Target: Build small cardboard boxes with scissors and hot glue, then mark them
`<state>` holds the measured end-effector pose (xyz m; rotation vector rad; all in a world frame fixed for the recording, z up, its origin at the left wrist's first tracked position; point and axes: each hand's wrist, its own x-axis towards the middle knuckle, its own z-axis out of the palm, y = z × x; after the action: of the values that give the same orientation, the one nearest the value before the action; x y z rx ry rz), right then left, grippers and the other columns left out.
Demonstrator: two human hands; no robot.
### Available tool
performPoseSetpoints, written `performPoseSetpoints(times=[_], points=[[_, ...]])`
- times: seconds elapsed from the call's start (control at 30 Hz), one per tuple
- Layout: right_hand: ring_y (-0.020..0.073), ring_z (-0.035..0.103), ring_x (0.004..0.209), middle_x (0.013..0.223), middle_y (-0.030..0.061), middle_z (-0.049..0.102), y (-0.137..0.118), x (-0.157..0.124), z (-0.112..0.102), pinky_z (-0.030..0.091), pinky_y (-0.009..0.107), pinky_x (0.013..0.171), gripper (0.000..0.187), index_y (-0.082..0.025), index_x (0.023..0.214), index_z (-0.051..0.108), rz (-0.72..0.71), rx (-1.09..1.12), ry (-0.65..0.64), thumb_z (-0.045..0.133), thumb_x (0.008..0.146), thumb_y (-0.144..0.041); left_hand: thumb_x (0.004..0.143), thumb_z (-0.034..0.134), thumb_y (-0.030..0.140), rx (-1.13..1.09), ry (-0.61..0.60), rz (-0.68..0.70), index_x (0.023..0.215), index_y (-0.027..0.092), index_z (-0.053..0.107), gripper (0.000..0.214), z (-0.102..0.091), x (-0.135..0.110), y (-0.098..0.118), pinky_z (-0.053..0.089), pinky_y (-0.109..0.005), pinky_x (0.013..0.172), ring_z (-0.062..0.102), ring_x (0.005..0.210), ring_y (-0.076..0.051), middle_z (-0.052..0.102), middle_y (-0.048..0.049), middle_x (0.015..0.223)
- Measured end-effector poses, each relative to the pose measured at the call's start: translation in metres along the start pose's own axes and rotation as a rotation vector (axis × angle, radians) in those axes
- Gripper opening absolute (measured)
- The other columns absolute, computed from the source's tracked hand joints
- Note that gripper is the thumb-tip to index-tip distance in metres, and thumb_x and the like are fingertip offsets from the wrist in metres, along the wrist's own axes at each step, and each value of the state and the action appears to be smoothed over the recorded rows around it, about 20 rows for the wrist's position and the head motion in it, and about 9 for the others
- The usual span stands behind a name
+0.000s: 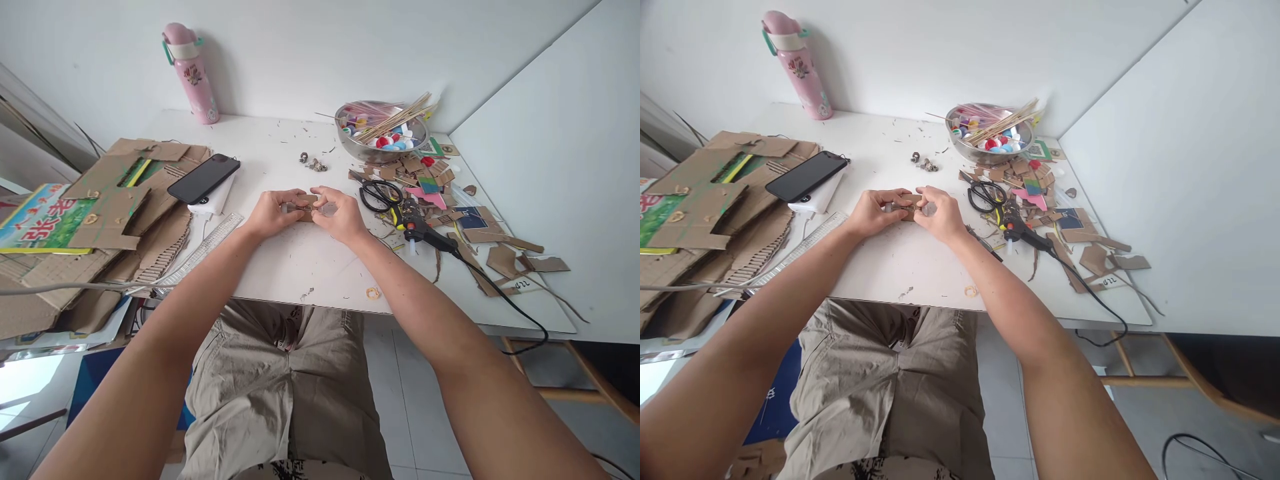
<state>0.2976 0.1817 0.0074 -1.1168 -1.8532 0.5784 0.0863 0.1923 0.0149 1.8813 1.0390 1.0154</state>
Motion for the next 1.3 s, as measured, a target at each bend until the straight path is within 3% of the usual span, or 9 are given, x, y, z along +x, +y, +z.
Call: performPoseSetpoints(times=[0.3,0.77,1.03,1.2,1.3], points=[[0.0350,0.080,0.127,0.118,0.0060,0.087,0.000,0.000,0.000,0.061,0.054,0.119,0.009,-0.030,0.075,0.063,-0.003,-0.007,0.004,0.072,0.075,-0.027,0.071,0.077,0.028,0.023,0.004,0.016,0.087,0.025,0.086,0.018,0.001,-0.001,0.004,0.061,-0.042,0.114,0.078,0.131,-0.034,0.089,-0.0033,0.109],[0.0342,0.081,0.125,0.116,0.0074,0.087,-0.008,-0.001,-0.001,0.061,0.050,0.117,0.015,-0.029,0.073,0.061,0.040,-0.006,0.013,0.074,0.074,-0.022,0.073,0.079,0.031,0.065,-0.005,0.008,0.091,0.024,0.087,0.022,0.000,-0.001,-0.002,0.062,-0.041,0.112,0.079,0.128,-0.034,0.087,-0.0048,0.124],[0.0326,0.080,0.123,0.115,0.0056,0.087,-0.009,-0.001,0.000,0.061,0.051,0.116,0.013,-0.028,0.075,0.064,0.016,-0.023,0.026,0.074,0.072,-0.020,0.073,0.081,0.034,0.093,0.009,0.014,0.090,0.024,0.086,0.020,-0.001,0.001,-0.003,0.062,-0.039,0.109,0.080,0.122,-0.032,0.088,-0.0035,0.121],[0.0330,0.081,0.122,0.099,0.0037,0.085,-0.010,0.000,0.000,0.062,0.049,0.113,0.016,-0.029,0.076,0.065,-0.034,-0.085,0.017,0.071,0.074,-0.015,0.070,0.086,0.041,0.061,-0.027,0.031,0.088,0.023,0.083,0.026,-0.002,0.002,0.001,0.063,-0.040,0.106,0.082,0.112,-0.030,0.088,-0.0049,0.121],[0.0331,0.080,0.124,0.100,0.0046,0.085,-0.010,0.000,0.002,0.061,0.049,0.114,0.016,-0.028,0.077,0.066,-0.054,-0.137,0.008,0.071,0.076,-0.013,0.069,0.087,0.043,0.028,-0.026,0.021,0.085,0.023,0.081,0.027,-0.001,0.002,0.004,0.063,-0.040,0.105,0.081,0.111,-0.030,0.088,-0.0061,0.118]])
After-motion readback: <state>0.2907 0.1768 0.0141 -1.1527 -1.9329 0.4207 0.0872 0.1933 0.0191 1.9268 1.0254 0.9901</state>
